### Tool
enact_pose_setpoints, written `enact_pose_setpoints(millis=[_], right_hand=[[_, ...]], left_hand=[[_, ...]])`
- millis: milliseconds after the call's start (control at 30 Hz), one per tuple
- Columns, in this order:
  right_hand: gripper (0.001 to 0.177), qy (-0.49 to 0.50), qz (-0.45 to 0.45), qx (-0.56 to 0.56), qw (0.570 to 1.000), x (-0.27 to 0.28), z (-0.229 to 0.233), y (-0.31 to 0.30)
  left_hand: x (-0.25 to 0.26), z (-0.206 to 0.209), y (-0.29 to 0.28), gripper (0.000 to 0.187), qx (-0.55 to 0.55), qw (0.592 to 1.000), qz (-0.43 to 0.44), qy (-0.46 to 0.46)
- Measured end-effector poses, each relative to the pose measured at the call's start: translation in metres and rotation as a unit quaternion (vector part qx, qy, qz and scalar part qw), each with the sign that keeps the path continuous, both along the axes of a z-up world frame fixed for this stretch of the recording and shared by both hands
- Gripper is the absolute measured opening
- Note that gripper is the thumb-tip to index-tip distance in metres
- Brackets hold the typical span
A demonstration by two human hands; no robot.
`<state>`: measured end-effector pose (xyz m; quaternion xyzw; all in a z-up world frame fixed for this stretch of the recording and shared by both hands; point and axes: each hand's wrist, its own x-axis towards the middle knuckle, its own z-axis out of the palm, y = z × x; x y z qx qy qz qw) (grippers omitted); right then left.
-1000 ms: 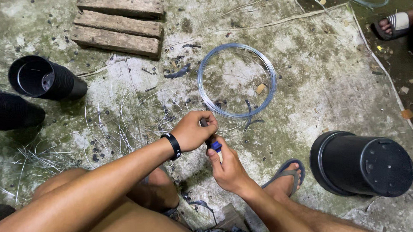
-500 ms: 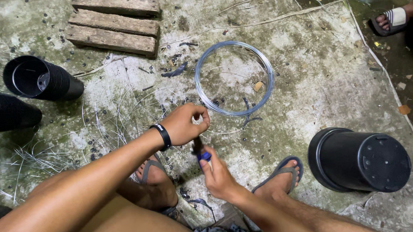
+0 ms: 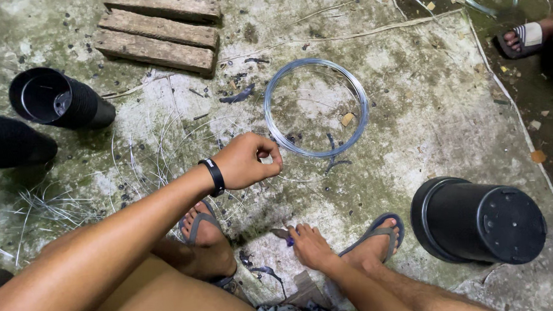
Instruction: The person sits on the floor and repeatedly cuts short lengths of thin metal wire from a coil using pliers. The person holds the wire with one hand and uses the pliers with the other to snip off segments, which fall onto the floor.
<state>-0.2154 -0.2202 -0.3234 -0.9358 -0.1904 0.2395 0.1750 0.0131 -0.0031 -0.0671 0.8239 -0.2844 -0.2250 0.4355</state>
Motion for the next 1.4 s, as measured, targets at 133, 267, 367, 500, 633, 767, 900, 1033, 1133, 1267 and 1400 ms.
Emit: enact_pose_setpoints(millis=[133,267,367,500,633,767,900,1033,1133,1267,1400], right_hand=[[0.03,0.067,-0.116,0.092,0.987,0.004,-0.042,-0.044],[0.025,0.139,-0.268,0.119,0.946,0.042,-0.039,-0.106],[0.038,0.199,-0.364,0.306,0.857,0.091,0.01,-0.122],[0.055,0.192,-0.206,0.583,0.762,0.126,0.112,-0.093],[0.044,0.152,-0.123,0.61,0.768,0.125,0.179,-0.033],[0.028,0.122,-0.188,0.598,0.77,0.114,0.198,0.003],[0.022,0.1,-0.216,0.616,0.751,0.113,0.195,0.017],[0.017,0.009,-0.225,0.601,0.767,0.116,0.188,0.026],[0.013,0.011,-0.258,0.616,0.744,0.12,0.184,0.039],[0.012,0.011,-0.262,0.625,0.735,0.123,0.187,0.051],[0.03,0.019,-0.215,0.613,0.76,0.134,0.188,0.035]], left_hand=[[0.007,-0.001,0.004,0.017,-0.01,1.0,0.008,0.024],[0.017,0.001,0.008,0.015,-0.035,0.999,-0.006,0.039],[0.021,-0.001,0.013,0.016,-0.063,0.995,-0.013,0.078],[0.025,-0.004,0.012,0.016,-0.012,0.99,0.008,0.144],[0.028,-0.004,0.006,0.015,-0.082,0.989,0.009,0.125],[0.025,0.002,0.003,0.016,-0.099,0.983,0.056,0.143],[0.017,0.009,-0.002,0.018,-0.1,0.981,0.087,0.139],[0.008,0.015,-0.008,0.02,-0.093,0.99,0.064,0.088],[0.001,0.019,-0.012,0.02,-0.08,0.996,0.041,0.023],[-0.005,0.029,-0.014,0.02,-0.051,0.998,0.041,0.008],[-0.005,0.042,-0.01,0.019,-0.02,0.999,0.017,-0.033]])
